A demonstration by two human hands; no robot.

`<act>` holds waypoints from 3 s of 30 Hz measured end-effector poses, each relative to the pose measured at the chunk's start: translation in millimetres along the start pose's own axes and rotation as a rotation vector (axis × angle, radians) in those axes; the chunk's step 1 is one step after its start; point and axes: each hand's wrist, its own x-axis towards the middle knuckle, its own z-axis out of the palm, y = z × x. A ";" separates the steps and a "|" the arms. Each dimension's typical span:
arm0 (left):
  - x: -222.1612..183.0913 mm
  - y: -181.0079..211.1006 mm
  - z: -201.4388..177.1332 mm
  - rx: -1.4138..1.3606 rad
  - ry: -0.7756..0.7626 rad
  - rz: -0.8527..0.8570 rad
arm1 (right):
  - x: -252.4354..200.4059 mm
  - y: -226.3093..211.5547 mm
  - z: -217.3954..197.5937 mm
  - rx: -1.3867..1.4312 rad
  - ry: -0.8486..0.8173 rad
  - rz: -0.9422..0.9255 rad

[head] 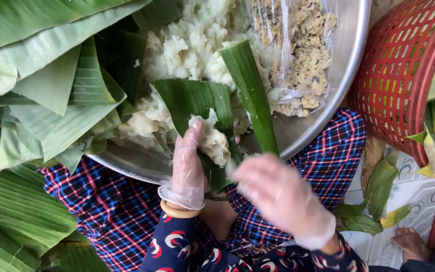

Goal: Wrapping dough and filling in banana leaves to prepare traditional food

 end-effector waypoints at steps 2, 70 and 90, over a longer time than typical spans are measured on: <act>-6.3 9.3 8.2 0.006 0.024 -0.017 | 12.1 10.1 -0.8 0.027 0.058 0.063; 18.7 -14.4 -16.8 -0.059 0.267 0.019 | 71.0 35.6 77.8 0.026 0.437 0.008; 20.1 -16.4 -17.1 -0.108 0.288 0.044 | 77.4 32.2 68.9 0.017 0.274 -0.023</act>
